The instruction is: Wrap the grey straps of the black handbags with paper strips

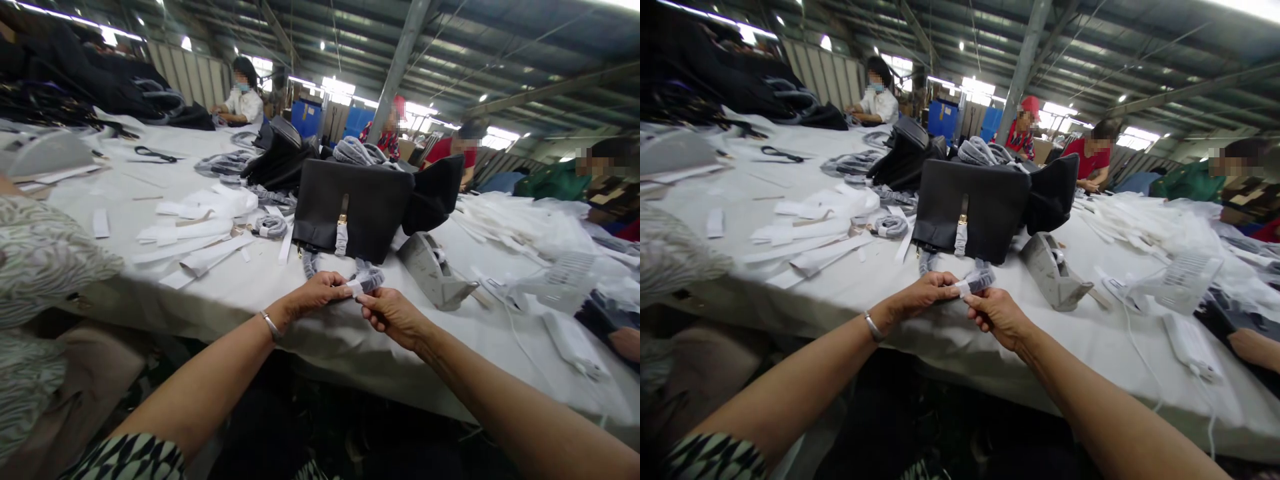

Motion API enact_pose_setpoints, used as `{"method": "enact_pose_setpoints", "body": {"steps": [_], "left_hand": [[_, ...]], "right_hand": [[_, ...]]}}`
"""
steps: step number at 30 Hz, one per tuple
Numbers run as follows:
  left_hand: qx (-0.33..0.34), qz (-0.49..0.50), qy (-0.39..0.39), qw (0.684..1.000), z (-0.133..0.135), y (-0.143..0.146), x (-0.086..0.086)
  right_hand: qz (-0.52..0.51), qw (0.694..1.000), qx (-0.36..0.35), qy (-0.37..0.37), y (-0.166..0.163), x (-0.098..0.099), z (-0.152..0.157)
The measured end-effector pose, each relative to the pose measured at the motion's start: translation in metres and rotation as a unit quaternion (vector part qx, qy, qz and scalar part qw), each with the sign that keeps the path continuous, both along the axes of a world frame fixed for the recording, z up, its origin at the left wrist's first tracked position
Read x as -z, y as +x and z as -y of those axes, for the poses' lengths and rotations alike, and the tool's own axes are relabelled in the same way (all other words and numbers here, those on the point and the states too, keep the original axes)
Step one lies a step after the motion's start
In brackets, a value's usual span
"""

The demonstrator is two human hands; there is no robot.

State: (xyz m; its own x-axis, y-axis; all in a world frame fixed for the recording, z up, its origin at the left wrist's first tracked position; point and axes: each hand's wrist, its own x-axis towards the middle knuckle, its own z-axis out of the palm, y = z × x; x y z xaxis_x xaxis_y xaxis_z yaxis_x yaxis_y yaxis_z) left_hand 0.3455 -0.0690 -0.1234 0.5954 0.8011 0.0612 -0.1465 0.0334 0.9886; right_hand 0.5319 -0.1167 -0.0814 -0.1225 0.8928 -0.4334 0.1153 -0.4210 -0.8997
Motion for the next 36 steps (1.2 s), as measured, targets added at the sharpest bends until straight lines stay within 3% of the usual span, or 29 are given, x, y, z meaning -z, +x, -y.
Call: {"method": "enact_pose_setpoints", "body": {"steps": [6,13,20,24,29,31,36], "left_hand": [[0.011,0.086,-0.129,0.988,-0.002,-0.004,0.000],[0.020,0.132,-0.163,0.978,-0.011,-0.006,0.006],[0.005,0.151,-0.186,0.971,-0.014,-0.005,0.008],[0.000,0.171,-0.199,0.965,-0.014,-0.006,0.007],[-0.013,0.179,-0.214,0.960,-0.013,-0.004,0.001],[-0.017,0.171,-0.202,0.964,-0.012,-0.003,0.001],[-0.034,0.145,-0.145,0.978,-0.008,-0.002,0.004]], "right_hand": [[-0.020,1.000,-0.021,-0.011,-0.003,0.005,-0.019],[-0.065,0.995,-0.071,0.006,0.000,0.004,-0.028],[0.024,0.999,-0.017,0.034,-0.005,0.031,-0.029],[0.059,0.994,0.023,0.090,-0.003,0.033,-0.029],[0.139,0.951,0.119,0.251,-0.005,0.015,-0.002],[0.124,0.951,0.125,0.253,-0.013,0.008,0.017],[0.113,0.965,0.064,0.228,-0.039,0.005,0.054]]}}
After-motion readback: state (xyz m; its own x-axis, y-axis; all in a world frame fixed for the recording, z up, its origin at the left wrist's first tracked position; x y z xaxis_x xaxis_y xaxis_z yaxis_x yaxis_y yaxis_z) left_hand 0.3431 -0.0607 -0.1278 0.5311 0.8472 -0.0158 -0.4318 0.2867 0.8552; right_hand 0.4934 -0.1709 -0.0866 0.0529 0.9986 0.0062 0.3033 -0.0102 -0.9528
